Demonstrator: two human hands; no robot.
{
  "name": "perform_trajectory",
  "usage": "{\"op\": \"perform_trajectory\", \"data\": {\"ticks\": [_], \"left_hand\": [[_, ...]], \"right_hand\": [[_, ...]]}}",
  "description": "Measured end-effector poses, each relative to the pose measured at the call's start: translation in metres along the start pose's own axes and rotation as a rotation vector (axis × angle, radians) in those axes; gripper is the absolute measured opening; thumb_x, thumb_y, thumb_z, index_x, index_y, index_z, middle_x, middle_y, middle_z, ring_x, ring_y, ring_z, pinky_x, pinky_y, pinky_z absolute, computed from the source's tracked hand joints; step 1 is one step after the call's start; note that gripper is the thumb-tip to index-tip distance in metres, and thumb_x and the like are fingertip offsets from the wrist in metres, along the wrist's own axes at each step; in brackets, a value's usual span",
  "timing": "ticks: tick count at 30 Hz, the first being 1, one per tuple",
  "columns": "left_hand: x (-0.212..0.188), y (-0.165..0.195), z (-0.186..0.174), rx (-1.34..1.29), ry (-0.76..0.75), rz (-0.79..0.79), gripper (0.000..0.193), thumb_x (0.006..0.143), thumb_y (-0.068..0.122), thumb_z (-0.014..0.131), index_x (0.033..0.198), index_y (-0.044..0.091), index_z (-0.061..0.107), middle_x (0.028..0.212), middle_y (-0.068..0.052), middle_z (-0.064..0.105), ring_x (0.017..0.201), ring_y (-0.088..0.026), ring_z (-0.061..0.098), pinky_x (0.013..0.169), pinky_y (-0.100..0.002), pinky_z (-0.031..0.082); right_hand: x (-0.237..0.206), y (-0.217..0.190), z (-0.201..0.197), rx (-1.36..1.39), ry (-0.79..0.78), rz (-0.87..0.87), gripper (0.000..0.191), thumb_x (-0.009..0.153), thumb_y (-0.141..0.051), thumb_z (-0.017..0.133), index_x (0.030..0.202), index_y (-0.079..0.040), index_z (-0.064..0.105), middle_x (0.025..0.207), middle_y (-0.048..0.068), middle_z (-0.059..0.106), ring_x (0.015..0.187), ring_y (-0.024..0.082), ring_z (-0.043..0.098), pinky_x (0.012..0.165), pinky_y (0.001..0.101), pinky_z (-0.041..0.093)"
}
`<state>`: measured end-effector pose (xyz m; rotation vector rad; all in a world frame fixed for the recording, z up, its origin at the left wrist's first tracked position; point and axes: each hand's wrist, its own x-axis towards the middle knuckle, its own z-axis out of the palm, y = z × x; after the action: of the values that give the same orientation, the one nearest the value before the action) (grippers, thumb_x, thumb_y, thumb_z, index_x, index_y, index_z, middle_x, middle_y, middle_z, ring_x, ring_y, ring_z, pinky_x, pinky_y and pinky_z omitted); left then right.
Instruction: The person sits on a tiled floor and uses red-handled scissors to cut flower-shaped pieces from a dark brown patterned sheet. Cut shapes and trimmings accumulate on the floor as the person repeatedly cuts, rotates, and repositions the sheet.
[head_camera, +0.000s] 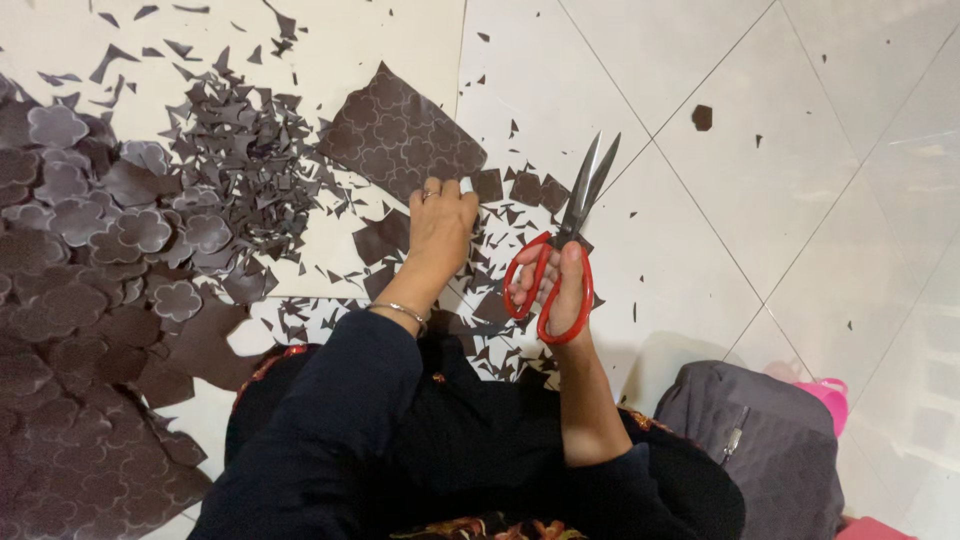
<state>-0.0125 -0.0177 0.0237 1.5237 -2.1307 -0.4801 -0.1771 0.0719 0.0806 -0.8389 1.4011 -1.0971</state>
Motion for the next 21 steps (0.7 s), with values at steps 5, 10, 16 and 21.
{"op": "perform_trajectory", "data": {"ticks": [5, 10, 16, 21], "left_hand": [[0.01, 0.005, -0.014, -0.478, -0.12, -0.154, 0.027, 0.079, 0.024, 0.084, 0.094, 0.006, 0.073, 0.091, -0.013, 0.068, 0.086, -0.032, 0.066, 0.074, -0.043, 0.051], [0.008, 0.026, -0.029, -1.247, -0.299, -0.325, 0.018, 0.092, 0.02, 0.077, 0.097, 0.003, 0.076, 0.08, -0.001, 0.073, 0.07, -0.008, 0.062, 0.061, -0.025, 0.05], [-0.002, 0.035, -0.038, -1.622, -0.474, -0.438, 0.013, 0.089, 0.012, 0.075, 0.089, -0.001, 0.073, 0.075, -0.006, 0.073, 0.06, -0.01, 0.066, 0.054, -0.022, 0.053], [0.0, 0.033, -0.032, -1.633, -0.496, -0.404, 0.011, 0.093, 0.008, 0.077, 0.093, -0.001, 0.071, 0.076, -0.006, 0.071, 0.06, -0.006, 0.06, 0.052, -0.019, 0.046]], "right_hand": [[0.005, 0.001, -0.002, -0.036, 0.056, -0.078, 0.043, 0.103, -0.04, 0.055, 0.1, 0.001, 0.064, 0.08, 0.007, 0.063, 0.07, 0.015, 0.061, 0.068, 0.0307, 0.052], [0.006, -0.002, 0.001, -0.06, 0.167, -0.031, 0.018, 0.096, -0.016, 0.067, 0.104, 0.0, 0.063, 0.09, 0.008, 0.071, 0.08, 0.014, 0.067, 0.076, 0.0296, 0.056], [-0.005, -0.011, 0.007, -0.043, 0.141, -0.13, 0.014, 0.097, -0.012, 0.065, 0.105, 0.0, 0.063, 0.086, 0.008, 0.068, 0.078, 0.015, 0.065, 0.072, 0.0303, 0.054], [-0.012, -0.018, 0.008, -0.054, 0.102, -0.231, 0.016, 0.1, -0.012, 0.063, 0.103, 0.003, 0.067, 0.087, 0.008, 0.068, 0.079, 0.014, 0.063, 0.073, 0.0304, 0.053]]}}
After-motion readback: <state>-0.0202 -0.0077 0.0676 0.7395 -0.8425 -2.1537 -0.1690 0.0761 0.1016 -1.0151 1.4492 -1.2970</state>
